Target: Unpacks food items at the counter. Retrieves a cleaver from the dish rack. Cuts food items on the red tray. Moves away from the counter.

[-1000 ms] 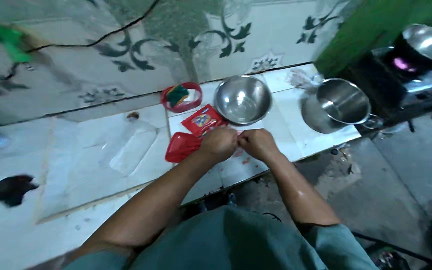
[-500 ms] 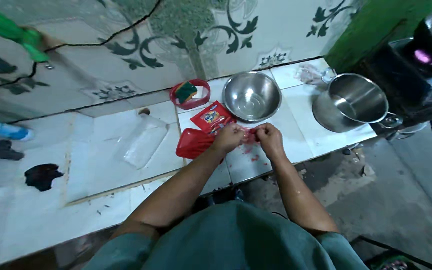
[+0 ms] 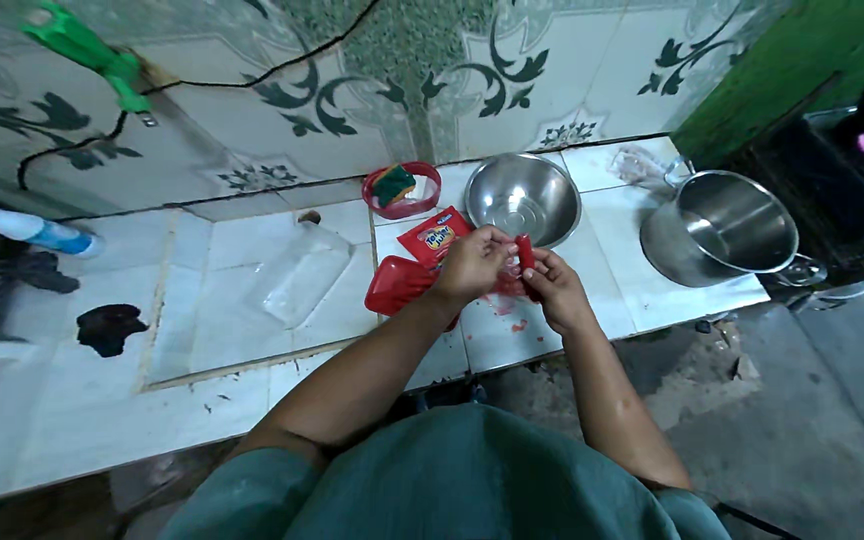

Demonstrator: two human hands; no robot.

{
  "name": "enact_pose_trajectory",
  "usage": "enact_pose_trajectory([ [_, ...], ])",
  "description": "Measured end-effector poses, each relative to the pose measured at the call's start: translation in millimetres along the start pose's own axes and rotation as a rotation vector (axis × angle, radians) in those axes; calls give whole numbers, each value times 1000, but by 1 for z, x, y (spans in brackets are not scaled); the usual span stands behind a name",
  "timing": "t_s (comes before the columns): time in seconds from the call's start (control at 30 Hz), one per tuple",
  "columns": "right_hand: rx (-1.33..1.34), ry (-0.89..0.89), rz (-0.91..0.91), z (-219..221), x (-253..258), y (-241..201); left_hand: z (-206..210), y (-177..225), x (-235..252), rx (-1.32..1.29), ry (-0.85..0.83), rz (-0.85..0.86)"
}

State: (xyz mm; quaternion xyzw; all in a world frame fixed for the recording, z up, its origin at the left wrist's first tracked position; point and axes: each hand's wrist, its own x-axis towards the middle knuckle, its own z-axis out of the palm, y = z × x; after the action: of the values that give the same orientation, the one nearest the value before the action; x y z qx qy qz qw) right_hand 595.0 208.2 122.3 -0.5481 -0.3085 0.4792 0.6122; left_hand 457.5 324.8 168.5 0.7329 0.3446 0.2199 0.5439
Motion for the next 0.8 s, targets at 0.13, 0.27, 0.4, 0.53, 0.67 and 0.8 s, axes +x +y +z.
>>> enact_pose_trajectory([
  [0.13,-149,121,-24,4,-2,-4,-2,9,-4,356,-11,201],
  [0.27,-220,115,-27,-1,0,2,16,11,-16,567,-189,532],
  [0.4,315,-45,-11,-17,1,6,17,1,-14,591,-237,608],
  [0.53,317,128,44,-20,0,-6,14,1,-13,497,-212,420],
  [0.67,0,214,-35,-15,-6,-15,11,18,1,216,-128,90],
  [0.8,-121,250,-205,-16,-8,-16,5,27,6,93,-119,10],
])
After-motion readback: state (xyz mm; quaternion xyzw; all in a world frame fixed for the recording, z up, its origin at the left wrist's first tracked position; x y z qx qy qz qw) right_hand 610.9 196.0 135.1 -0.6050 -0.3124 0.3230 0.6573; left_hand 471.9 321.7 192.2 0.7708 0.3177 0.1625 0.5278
